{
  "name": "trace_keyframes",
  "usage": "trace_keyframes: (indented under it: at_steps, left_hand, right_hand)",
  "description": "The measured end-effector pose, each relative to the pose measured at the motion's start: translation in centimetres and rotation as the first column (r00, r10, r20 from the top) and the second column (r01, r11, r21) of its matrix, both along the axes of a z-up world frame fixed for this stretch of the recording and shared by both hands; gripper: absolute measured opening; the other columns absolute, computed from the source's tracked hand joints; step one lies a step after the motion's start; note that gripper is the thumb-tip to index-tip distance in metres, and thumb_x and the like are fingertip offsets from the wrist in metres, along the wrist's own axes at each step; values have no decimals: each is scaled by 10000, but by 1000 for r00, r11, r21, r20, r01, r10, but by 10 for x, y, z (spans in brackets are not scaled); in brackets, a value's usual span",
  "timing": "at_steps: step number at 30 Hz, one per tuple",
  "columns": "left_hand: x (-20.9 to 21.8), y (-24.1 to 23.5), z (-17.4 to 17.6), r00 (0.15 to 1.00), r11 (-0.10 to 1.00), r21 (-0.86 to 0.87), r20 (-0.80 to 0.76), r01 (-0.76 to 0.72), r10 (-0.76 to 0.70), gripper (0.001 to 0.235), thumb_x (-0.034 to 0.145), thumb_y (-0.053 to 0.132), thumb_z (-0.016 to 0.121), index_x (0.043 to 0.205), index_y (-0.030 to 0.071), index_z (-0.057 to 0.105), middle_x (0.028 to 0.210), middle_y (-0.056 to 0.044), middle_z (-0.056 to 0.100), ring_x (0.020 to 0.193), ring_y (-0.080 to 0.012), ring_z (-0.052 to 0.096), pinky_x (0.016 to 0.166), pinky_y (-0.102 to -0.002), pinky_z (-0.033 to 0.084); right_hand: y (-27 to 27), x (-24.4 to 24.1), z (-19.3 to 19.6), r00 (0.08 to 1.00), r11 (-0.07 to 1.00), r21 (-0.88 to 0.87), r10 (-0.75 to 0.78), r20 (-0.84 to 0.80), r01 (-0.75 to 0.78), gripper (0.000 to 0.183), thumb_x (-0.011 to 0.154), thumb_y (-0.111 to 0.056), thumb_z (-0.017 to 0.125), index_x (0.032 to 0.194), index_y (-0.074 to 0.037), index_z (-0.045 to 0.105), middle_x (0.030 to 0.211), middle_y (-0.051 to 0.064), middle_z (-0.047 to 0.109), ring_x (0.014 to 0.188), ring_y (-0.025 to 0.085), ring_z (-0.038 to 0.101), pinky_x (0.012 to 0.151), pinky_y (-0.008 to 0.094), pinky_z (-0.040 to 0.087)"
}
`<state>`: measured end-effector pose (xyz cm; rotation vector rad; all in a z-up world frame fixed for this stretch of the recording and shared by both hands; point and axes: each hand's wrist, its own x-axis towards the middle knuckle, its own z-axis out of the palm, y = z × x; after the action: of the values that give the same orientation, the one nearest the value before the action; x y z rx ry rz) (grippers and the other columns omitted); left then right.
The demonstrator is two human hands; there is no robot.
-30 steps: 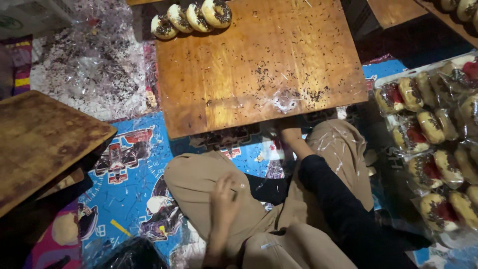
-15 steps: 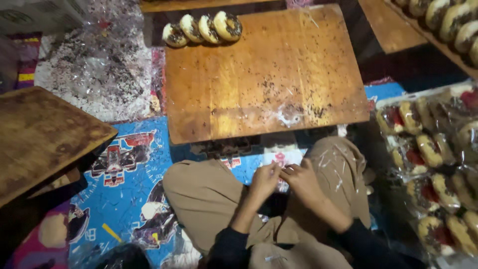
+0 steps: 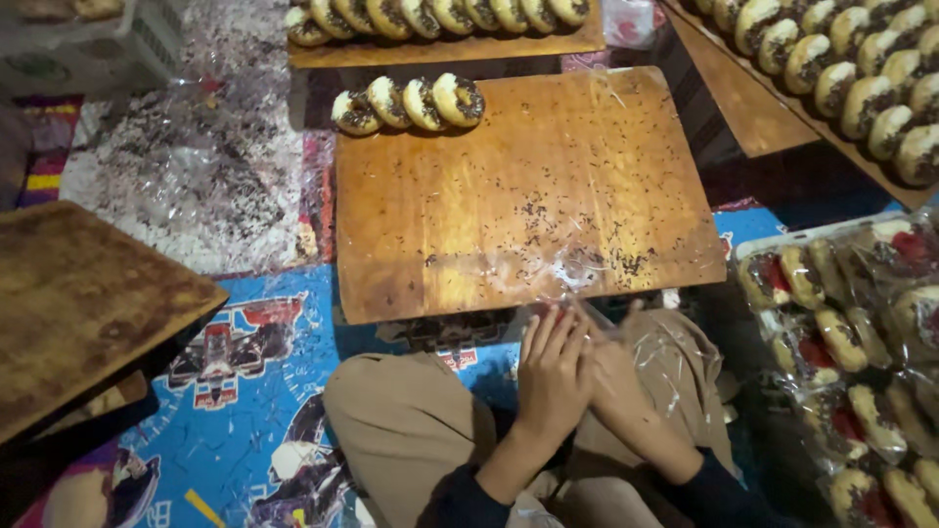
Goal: The person sits on the floor and individually wraps small pastries in clear plastic bags. They pick each pastry from a wooden board, place it into a bag, and set the packaged item aside.
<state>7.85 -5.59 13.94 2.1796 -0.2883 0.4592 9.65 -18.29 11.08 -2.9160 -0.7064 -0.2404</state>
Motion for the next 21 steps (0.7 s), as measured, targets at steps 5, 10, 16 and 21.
trace_keyframes:
  at_steps: [5,10,16,21]
  left_hand:
    - [-8,6,-3,950,973,126,224,193,-217,339,1024,52,555,1339,38,679,1547,-125,610,1526,-321,522,1327,-538,321]
    - [-1,44,-39,996,820,-572,66,-5,53,502,996,416,608,1394,128,505,1529,-170,443,1421,-333,456,1006,-460,506]
    - [42,150,-120,866,-238,-833,-473,-500,-164,441,1065,390,688,1231,-15,743,1042,-196,700,776,-262,605,561,-287,408]
    - [8,239,-139,968,-539,-842,-157,-29,194,236,1036,283,656,1130,68,684,1200,-170,695,1128,-319,644,1056,-542,486]
  right_hand:
    - [7,38,-9,966,960,-239,-89,243,148,590,999,-295,395,1567,-137,383,1623,107,410,1502,222,320,1215,680,105]
    - [19,48,16,688,754,278,-300,-661,595,664,1062,-379,314,1714,-269,248,1469,202,502,1362,387,464,1193,487,332]
    - [85,86,1,506,718,569,692,-515,-401,615,865,-290,715,1439,-123,570,1470,227,552,1318,401,538,1107,453,417]
    - [113,304,-46,942,697,691,67,-327,190,458,926,-272,711,1361,-137,659,858,99,737,772,190,712,703,332,560]
